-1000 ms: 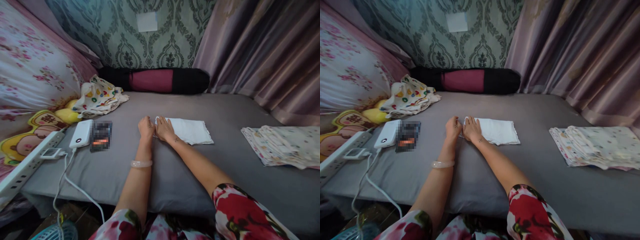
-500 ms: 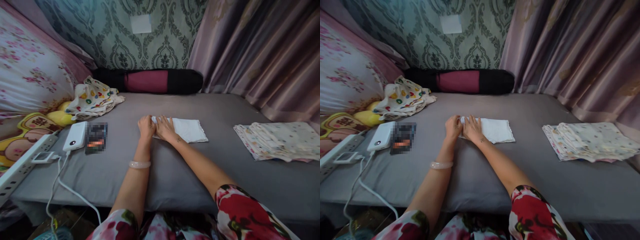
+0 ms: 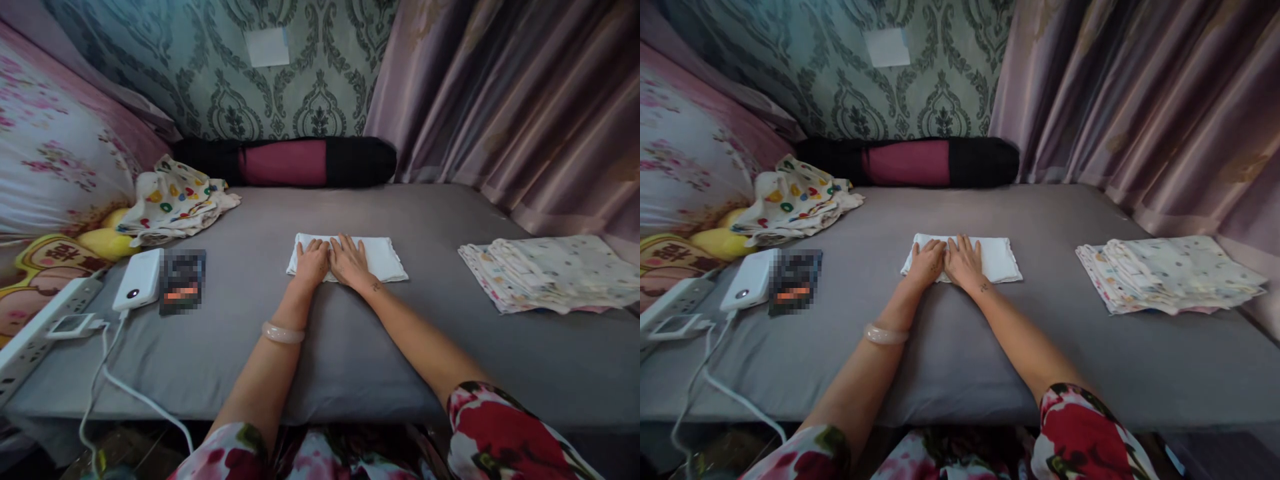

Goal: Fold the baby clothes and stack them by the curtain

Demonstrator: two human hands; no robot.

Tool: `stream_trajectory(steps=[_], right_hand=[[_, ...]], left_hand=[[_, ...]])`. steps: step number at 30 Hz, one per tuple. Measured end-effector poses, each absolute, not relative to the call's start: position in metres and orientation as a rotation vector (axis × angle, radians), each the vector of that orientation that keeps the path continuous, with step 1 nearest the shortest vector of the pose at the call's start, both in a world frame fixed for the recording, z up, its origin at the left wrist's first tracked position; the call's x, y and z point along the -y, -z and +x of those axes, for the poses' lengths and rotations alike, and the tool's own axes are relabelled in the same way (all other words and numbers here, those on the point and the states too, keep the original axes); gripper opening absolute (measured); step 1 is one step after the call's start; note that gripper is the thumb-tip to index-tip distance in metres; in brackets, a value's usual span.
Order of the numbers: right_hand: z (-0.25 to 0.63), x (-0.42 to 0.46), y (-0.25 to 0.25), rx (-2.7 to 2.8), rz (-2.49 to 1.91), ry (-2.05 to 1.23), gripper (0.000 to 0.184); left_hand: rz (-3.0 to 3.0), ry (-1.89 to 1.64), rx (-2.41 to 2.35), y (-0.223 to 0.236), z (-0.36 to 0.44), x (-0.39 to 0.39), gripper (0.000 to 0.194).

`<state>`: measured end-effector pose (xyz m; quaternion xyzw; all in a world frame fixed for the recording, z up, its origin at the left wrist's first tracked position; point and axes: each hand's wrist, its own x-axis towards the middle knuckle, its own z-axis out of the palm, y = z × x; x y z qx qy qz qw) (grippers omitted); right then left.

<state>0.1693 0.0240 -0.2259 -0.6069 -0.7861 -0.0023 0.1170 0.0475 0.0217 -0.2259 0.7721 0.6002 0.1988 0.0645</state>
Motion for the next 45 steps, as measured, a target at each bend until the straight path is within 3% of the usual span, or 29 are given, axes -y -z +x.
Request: stream_trajectory(steps=[28, 38, 45], right_hand=[[0.189, -0.023, 0.222, 2.100, -1.958, -0.093, 0.051], [0.224, -0.016, 0.219, 2.244, -1.928, -0.036, 0.056], [0.225, -0.016, 0.226, 2.240, -1.935, -0.027, 0.055]], left_hand=[[2.399, -0.433, -1.811, 0.228, 0.047, -0.016, 0.053], [2.435, -0.287, -1.778, 0.222, 0.047, -0.013, 0.084], [2.416, -0.305, -1.747, 0.227, 0.045, -0.016, 0.092]])
